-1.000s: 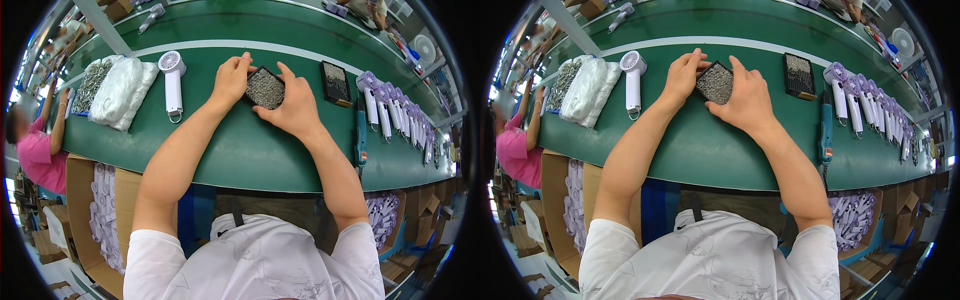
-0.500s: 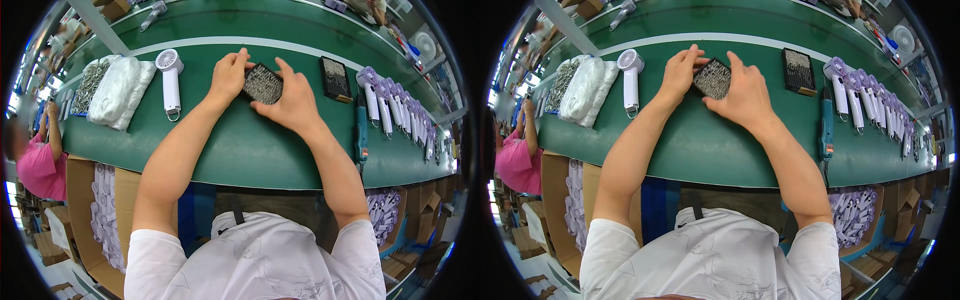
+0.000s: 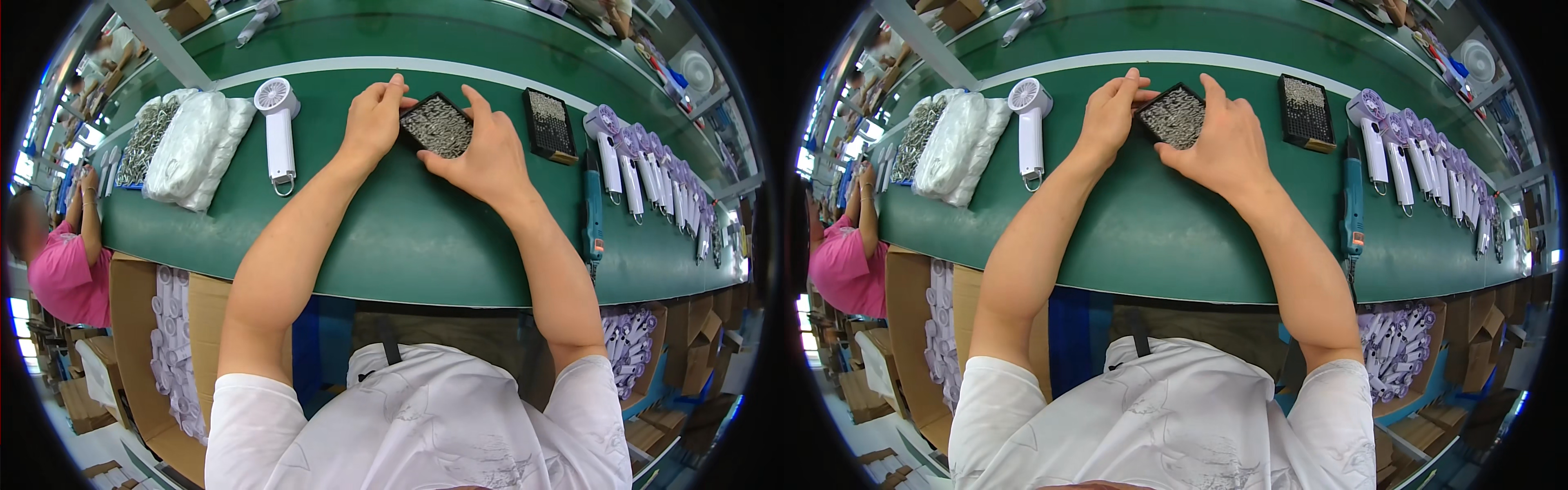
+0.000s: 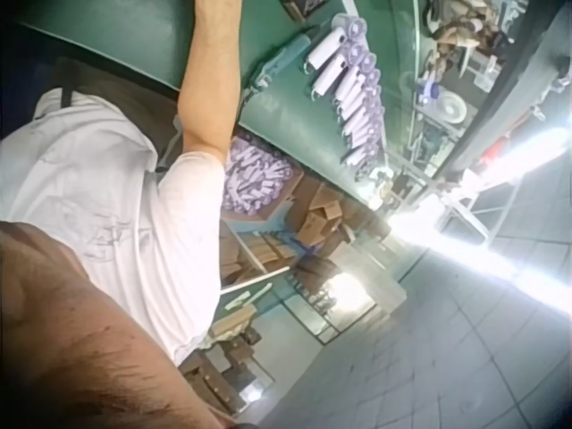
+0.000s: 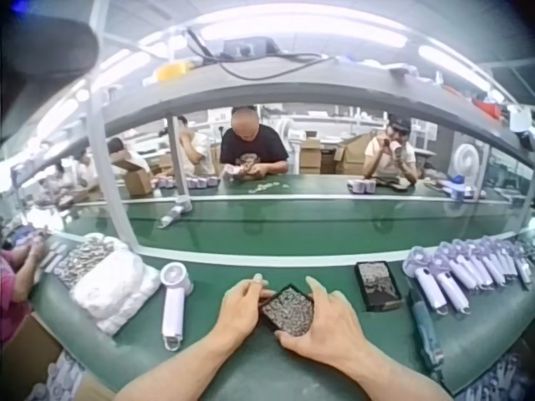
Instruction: Assembling small portable fans by screwing components together using an electric screwdriver on a factory line.
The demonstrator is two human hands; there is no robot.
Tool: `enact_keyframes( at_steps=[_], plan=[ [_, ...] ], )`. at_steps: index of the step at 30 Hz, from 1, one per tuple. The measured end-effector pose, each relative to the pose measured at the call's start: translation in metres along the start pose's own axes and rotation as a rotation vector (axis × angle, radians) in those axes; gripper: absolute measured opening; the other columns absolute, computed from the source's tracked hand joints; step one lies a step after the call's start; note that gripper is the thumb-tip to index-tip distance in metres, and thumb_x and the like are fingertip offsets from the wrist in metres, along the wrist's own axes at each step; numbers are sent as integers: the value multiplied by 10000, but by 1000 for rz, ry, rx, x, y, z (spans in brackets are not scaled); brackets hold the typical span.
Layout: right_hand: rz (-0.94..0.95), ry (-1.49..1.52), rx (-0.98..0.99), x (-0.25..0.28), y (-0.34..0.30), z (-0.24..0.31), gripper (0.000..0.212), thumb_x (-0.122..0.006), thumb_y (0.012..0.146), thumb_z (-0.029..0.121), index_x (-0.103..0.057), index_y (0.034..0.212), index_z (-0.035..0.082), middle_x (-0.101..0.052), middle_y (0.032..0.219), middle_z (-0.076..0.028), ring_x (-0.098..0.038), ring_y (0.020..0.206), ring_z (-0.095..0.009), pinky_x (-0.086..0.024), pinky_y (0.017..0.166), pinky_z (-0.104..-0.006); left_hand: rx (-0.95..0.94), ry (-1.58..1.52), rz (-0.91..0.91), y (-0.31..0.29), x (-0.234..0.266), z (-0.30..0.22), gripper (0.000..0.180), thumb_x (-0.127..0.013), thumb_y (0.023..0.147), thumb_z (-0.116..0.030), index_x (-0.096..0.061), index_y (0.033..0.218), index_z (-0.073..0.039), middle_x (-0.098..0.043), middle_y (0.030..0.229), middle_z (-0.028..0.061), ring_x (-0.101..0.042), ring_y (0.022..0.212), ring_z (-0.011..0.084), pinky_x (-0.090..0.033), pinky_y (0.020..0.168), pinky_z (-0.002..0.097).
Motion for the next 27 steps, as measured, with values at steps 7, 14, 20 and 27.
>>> enact_keyframes(
  at_steps=[7, 14, 20, 27],
  plan=[
    [11, 10, -3, -2, 1, -1, 981, -888, 589, 357, -475, 1361, -87, -681, 999, -222, -639, 936, -389, -531, 860, -451, -11, -17, -4, 0, 0, -2, 525, -500, 1037, -414, -657, 1101, 83, -739, 967, 166, -684, 910, 199, -506, 845, 317],
    [-26, 4, 45, -1, 2, 1, 973, -893, 582, 349, -485, 1353, -83, -676, 962, -219, -640, 917, -391, -539, 842, -446, -11, -26, 8, 2, 0, -1, 533, -496, 1040, -417, -653, 1107, 87, -737, 967, 163, -685, 895, 187, -512, 828, 317],
    [-22, 51, 91, -4, -1, 8, 959, -888, 588, 335, -486, 1352, -84, -682, 1012, -222, -633, 930, -382, -531, 852, -447, -3, -6, -2, -1, 2, -3, 523, -503, 1038, -420, -661, 1109, 73, -737, 970, 152, -684, 893, 186, -510, 820, 319],
    [-3, 144, 143, -6, -6, 13, 991, -918, 580, 299, -467, 1390, -51, -678, 1081, -188, -620, 979, -357, -518, 882, -434, -69, 103, -22, -1, 4, -4, 499, -522, 1026, -417, -705, 1055, 47, -740, 965, 138, -685, 905, 194, -506, 839, 329]
  ],
)
Point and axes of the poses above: each hand's wrist, its own y-axis towards the middle knuckle, its own x-axis out of the back of the hand, z = x × y, the point moved 9 cm from there along y, towards the middle knuckle
